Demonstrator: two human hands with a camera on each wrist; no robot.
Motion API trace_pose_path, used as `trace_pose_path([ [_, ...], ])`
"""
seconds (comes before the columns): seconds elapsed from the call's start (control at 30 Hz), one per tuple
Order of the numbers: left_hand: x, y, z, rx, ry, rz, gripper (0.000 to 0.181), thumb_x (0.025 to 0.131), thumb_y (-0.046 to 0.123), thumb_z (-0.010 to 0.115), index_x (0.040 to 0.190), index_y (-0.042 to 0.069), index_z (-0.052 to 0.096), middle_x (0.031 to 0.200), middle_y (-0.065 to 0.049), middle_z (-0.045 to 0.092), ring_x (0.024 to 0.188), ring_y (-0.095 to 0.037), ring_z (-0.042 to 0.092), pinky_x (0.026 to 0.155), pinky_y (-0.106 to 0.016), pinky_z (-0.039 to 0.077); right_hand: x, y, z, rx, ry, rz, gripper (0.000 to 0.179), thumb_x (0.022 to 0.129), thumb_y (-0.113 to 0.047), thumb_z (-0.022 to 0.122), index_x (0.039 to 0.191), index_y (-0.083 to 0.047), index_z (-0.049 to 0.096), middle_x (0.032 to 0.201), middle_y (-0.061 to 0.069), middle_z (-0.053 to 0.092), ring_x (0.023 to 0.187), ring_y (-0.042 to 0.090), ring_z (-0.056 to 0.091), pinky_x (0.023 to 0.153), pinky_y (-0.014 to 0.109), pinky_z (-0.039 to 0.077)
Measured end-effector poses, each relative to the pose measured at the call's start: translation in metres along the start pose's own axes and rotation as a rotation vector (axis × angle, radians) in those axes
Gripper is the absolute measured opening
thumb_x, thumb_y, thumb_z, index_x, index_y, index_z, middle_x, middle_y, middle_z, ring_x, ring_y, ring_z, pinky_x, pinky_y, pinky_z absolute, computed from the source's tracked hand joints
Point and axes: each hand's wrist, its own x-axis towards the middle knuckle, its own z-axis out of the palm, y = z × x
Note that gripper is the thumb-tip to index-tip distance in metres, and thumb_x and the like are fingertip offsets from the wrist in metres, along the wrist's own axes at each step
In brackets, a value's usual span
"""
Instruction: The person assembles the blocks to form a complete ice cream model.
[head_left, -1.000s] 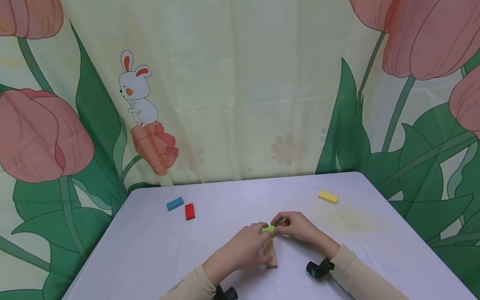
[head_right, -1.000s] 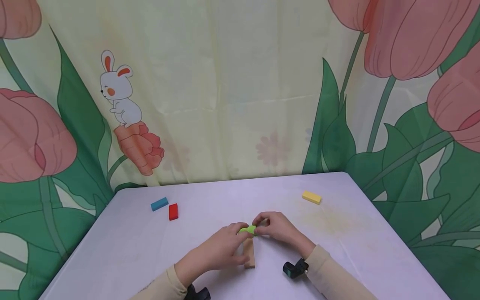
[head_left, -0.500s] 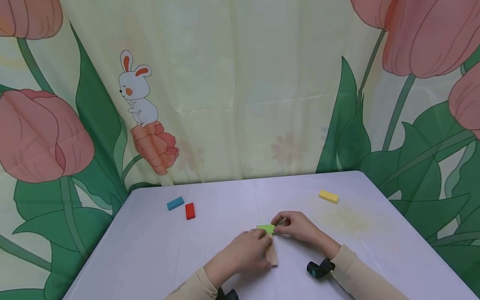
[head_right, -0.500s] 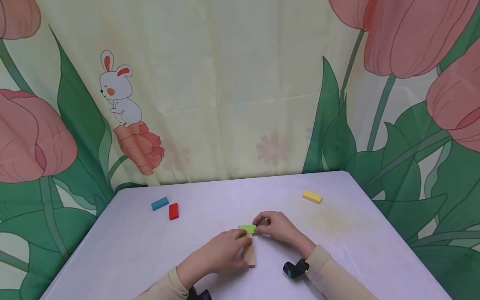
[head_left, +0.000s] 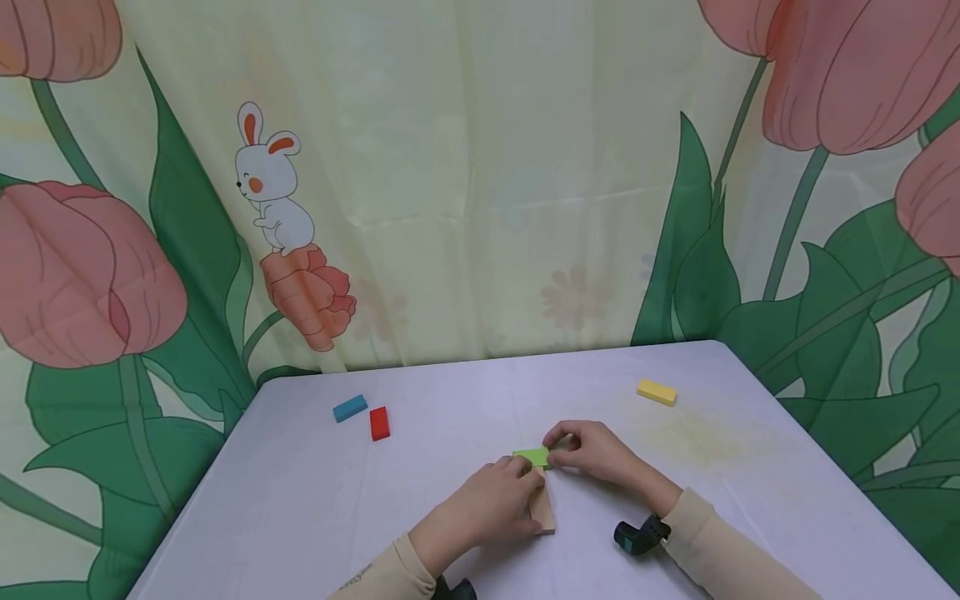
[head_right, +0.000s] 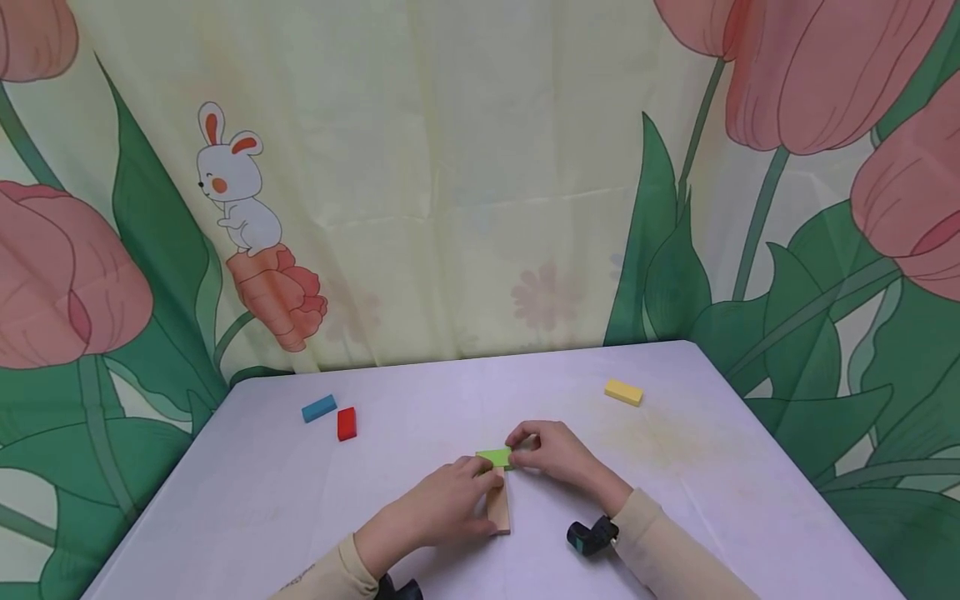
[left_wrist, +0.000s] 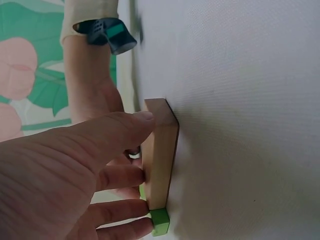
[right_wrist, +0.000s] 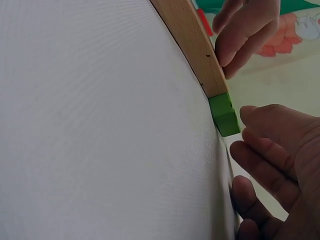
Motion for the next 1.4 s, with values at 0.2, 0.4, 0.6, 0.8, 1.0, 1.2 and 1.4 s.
trace_pose_path([
  [0.2,0.0,0.0,0.0,-0.026,-0.004,-0.001,0.053,0.086,0.052,0.079,0.128,0.022,0.066,0.124,0.001,0.061,0.11,-0.013,0.057,0.084,-0.029,0.053,0.003,0.0,-0.007,-0.01,0.052,0.044,0.016,0.093,-0.024,0.077,0.109,-0.024,0.074,0.108,-0.008,0.072,0.086,0.016,0.058,0.068,0.03,0.05],
  [0.4,0.003,-0.002,0.004,-0.033,-0.009,-0.002,0.051,0.087,0.052,0.079,0.127,0.023,0.067,0.122,0.003,0.06,0.107,-0.012,0.056,0.082,-0.028,0.052,0.004,0.003,-0.021,-0.002,0.106,0.105,0.019,0.094,-0.022,0.076,0.113,-0.02,0.073,0.112,-0.004,0.072,0.087,0.016,0.061,0.069,0.032,0.051],
  [0.6,0.002,-0.003,0.004,-0.055,-0.009,-0.012,0.051,0.086,0.052,0.079,0.127,0.024,0.066,0.123,0.003,0.059,0.108,-0.012,0.056,0.083,-0.029,0.052,0.007,0.011,-0.033,-0.03,0.164,0.136,0.022,0.096,-0.022,0.073,0.117,-0.016,0.072,0.117,0.001,0.072,0.093,0.018,0.061,0.073,0.031,0.051],
  [0.8,0.001,-0.002,0.002,-0.063,-0.011,-0.014,0.05,0.087,0.052,0.078,0.126,0.025,0.066,0.123,0.004,0.058,0.108,-0.012,0.055,0.082,-0.028,0.051,0.008,0.02,-0.042,-0.064,0.213,0.152,0.026,0.097,-0.023,0.072,0.121,-0.012,0.071,0.118,0.006,0.072,0.093,0.021,0.062,0.073,0.03,0.051],
  [1.0,0.001,-0.002,0.004,-0.06,0.0,-0.016,0.049,0.087,0.053,0.078,0.126,0.026,0.065,0.123,0.005,0.058,0.109,-0.011,0.054,0.081,-0.027,0.05,0.008,0.033,-0.057,-0.091,0.277,0.172,0.028,0.098,-0.022,0.07,0.123,-0.009,0.07,0.12,0.01,0.071,0.094,0.024,0.064,0.073,0.03,0.052],
  [1.2,0.001,-0.002,0.006,-0.069,0.022,-0.01,0.049,0.085,0.052,0.08,0.123,0.025,0.067,0.12,0.005,0.058,0.107,-0.011,0.053,0.079,-0.026,0.049,0.006,0.045,-0.072,-0.101,0.318,0.196,0.03,0.099,-0.022,0.068,0.125,-0.007,0.068,0.125,0.015,0.07,0.097,0.027,0.065,0.073,0.03,0.053],
  [1.4,0.001,-0.003,0.004,-0.087,0.031,-0.003,0.048,0.084,0.051,0.081,0.121,0.024,0.067,0.119,0.005,0.058,0.107,-0.011,0.053,0.079,-0.026,0.048,0.001,0.054,-0.084,-0.119,0.337,0.222,0.034,0.101,-0.023,0.064,0.13,-0.004,0.064,0.13,0.02,0.066,0.112,0.036,0.062,0.087,0.042,0.057],
])
